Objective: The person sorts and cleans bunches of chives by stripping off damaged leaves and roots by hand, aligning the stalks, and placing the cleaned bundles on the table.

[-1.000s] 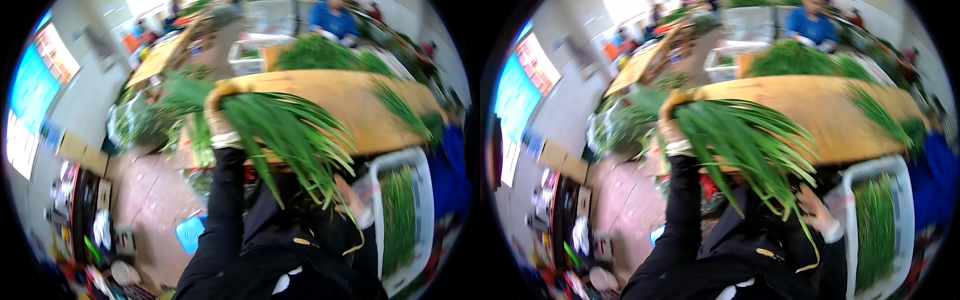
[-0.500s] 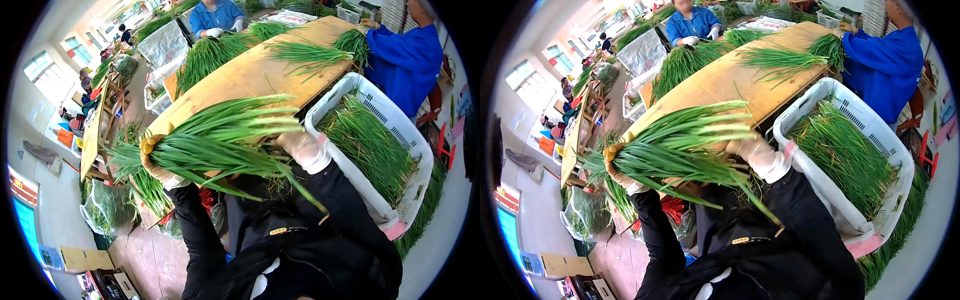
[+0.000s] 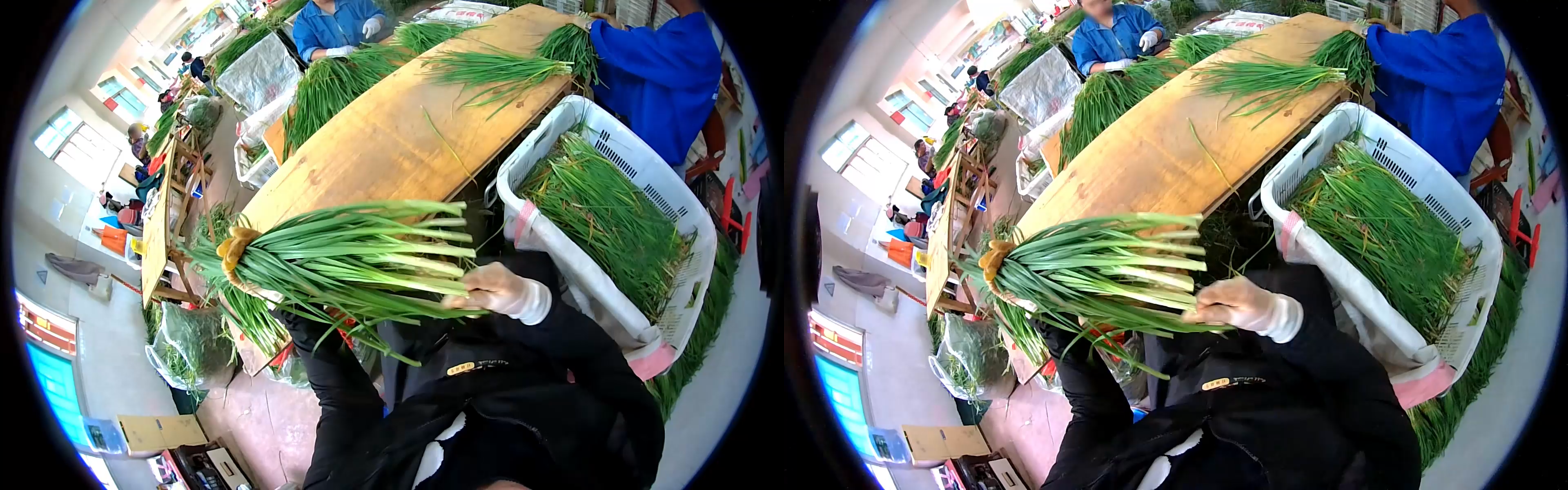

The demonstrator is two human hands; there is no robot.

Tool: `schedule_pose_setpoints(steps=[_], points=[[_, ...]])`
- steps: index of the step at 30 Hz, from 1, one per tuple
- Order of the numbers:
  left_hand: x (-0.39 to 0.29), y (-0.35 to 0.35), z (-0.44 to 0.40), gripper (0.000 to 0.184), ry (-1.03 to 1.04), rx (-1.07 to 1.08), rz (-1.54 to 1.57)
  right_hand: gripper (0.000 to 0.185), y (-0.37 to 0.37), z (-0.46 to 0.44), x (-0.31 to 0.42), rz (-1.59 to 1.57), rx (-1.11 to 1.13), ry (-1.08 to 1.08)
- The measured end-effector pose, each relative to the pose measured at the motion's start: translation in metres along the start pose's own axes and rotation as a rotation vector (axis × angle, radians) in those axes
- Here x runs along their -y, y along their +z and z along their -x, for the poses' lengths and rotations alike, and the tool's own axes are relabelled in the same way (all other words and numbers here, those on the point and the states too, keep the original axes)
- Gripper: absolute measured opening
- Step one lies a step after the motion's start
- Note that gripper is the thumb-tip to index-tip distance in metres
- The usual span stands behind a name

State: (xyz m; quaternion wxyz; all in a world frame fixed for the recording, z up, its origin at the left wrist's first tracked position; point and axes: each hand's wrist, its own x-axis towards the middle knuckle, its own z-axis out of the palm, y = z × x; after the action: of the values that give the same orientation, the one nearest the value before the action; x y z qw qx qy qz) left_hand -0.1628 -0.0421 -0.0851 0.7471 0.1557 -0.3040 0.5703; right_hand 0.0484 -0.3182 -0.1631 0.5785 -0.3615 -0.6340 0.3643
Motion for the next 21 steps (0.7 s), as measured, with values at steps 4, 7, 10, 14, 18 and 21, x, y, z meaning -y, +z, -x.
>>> schedule_pose_setpoints(steps=[4,7,10,14,18,21], points=[[-0.027,-0.015,-0.006,0.005,-0.031,0.006,0.076,0.011,-0.007,0.051,-0.018,-0.680,-0.408,0.245],[-0.010,-0.003,-0.001,0.005,-0.147,0.046,0.118,0.014,-0.009,0.060,-0.033,-0.557,-0.633,0.293],[0.009,0.011,0.002,0.007,-0.092,0.056,-0.001,0.014,-0.007,0.056,-0.037,-0.640,-0.939,0.291],[0.007,0.020,0.002,0.010,0.017,-0.256,-0.292,0.017,-0.011,0.055,-0.007,-0.673,-0.858,0.165],[-0.024,0.004,-0.008,0.014,-0.053,-0.350,-0.447,0.018,-0.034,0.074,0.014,-0.327,-0.861,0.393],[-0.028,0.006,-0.011,0.013,-0.146,-0.441,-0.332,0.056,-0.047,0.088,-0.008,0.493,-0.094,0.724]])
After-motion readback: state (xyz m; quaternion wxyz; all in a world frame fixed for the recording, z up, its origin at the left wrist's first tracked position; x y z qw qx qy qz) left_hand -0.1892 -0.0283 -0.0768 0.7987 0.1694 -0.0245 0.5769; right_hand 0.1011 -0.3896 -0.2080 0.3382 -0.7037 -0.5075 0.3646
